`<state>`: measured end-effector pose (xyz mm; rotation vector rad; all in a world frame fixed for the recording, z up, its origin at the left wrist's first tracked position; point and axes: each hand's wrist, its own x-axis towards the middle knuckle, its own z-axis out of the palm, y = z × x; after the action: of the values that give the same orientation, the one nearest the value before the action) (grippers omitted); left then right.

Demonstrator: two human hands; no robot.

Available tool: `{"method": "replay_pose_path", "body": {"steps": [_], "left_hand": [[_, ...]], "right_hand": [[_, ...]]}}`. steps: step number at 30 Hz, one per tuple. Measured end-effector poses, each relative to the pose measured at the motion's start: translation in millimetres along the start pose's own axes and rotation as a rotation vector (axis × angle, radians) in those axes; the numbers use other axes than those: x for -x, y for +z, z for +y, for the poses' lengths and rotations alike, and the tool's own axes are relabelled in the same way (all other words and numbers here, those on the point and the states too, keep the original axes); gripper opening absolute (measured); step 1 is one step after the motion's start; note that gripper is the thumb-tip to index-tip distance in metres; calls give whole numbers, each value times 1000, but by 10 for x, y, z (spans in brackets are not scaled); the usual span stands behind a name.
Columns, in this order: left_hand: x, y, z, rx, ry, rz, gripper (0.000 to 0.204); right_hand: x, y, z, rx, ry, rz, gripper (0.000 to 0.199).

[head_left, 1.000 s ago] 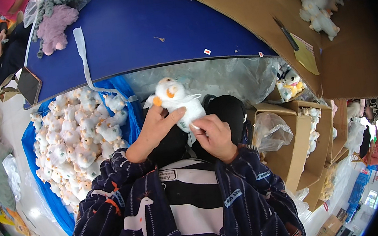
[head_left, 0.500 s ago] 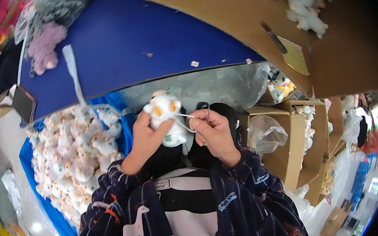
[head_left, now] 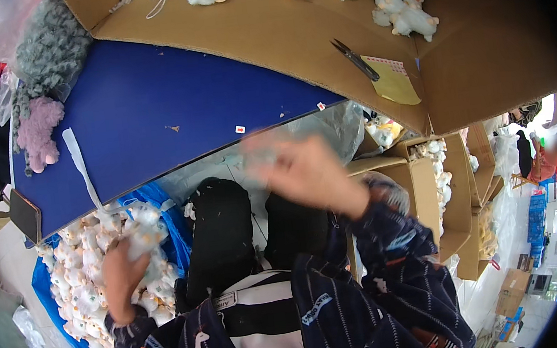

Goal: The person sits on the floor and repeatedly picks up small white stuffed toys, trims loose threads or fibers from their faces and bodies using scissors, and places the finished items into a cardboard box.

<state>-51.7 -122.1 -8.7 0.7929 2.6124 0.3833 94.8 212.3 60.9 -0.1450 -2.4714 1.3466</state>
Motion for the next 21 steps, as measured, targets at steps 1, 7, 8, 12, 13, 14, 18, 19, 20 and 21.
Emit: {"method": "replay_pose_path", "body": {"steps": [1, 7, 8, 12, 13, 14, 18, 19, 20, 21], "left_hand": [[174, -45, -294, -126, -144, 41, 36], [248, -209, -240, -67, -113, 393, 36], [205, -160, -193, 57, -79, 374, 36], [-20, 86, 292, 209, 118, 347, 30], [-79, 99, 448, 202, 210, 345, 29], [-122, 61, 648, 215, 262, 312, 28], [-212, 60, 1130, 308, 531, 266, 26], [-219, 39, 1232, 321, 588, 271, 26], [-239, 68, 1269, 359, 637, 243, 26], [-232, 59, 1340, 369, 658, 234, 26]], "right_hand": [[-208, -203, 65, 41, 27, 127, 30], [-1417, -1379, 1075, 911, 47, 656, 32], [-1554, -1374, 1188, 894, 112, 661, 29], [-1862, -1368, 1600, 825, 202, 707, 26], [-1894, -1372, 1686, 801, 182, 718, 28], [-1900, -1371, 1685, 758, 176, 723, 28], [-1862, -1374, 1595, 492, 253, 713, 30], [-1876, -1378, 1596, 396, 294, 709, 30], [-1897, -1380, 1604, 389, 298, 699, 29], [-1893, -1381, 1617, 384, 304, 692, 27]]}}
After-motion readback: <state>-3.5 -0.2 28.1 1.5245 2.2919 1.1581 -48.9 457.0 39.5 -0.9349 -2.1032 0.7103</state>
